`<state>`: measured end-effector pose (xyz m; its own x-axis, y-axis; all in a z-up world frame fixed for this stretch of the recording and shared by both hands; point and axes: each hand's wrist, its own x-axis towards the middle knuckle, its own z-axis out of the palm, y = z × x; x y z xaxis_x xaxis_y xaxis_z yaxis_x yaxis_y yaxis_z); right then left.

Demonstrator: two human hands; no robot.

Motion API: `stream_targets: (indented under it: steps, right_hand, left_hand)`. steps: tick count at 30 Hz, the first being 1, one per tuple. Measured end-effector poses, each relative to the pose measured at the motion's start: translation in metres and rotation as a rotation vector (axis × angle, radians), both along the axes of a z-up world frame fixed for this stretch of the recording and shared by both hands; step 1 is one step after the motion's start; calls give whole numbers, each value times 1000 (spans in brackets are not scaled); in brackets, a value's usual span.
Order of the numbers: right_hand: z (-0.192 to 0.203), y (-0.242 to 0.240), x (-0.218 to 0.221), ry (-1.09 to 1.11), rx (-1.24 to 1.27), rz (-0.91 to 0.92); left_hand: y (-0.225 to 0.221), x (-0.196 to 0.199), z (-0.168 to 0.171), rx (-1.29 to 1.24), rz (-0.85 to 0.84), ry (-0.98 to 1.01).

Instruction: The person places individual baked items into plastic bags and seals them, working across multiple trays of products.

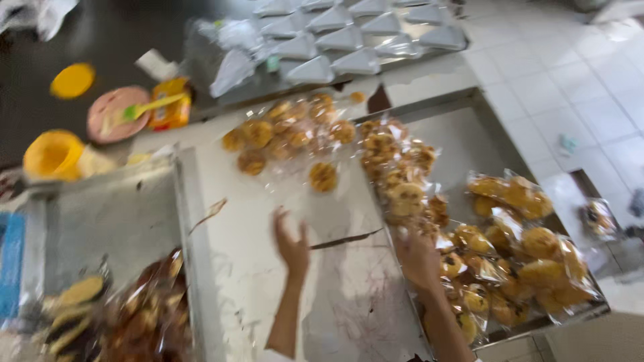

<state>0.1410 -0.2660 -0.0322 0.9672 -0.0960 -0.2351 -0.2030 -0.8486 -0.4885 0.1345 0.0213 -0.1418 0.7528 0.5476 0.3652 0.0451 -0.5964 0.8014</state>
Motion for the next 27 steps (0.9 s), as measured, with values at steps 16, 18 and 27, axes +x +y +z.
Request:
stream_targets:
  steps: [16,18,27]
  right_hand:
    - [-81,99,-106,-26,53,614]
    - [-55,81,-116,-22,125,321]
    - [-87,39,-227,-509,-118,157]
  left_hand:
    - [23,-95,-33,202,-310,240]
    - [29,-55,-38,324,-426,245]
    - [-72,-74,-23,163,-1156,462]
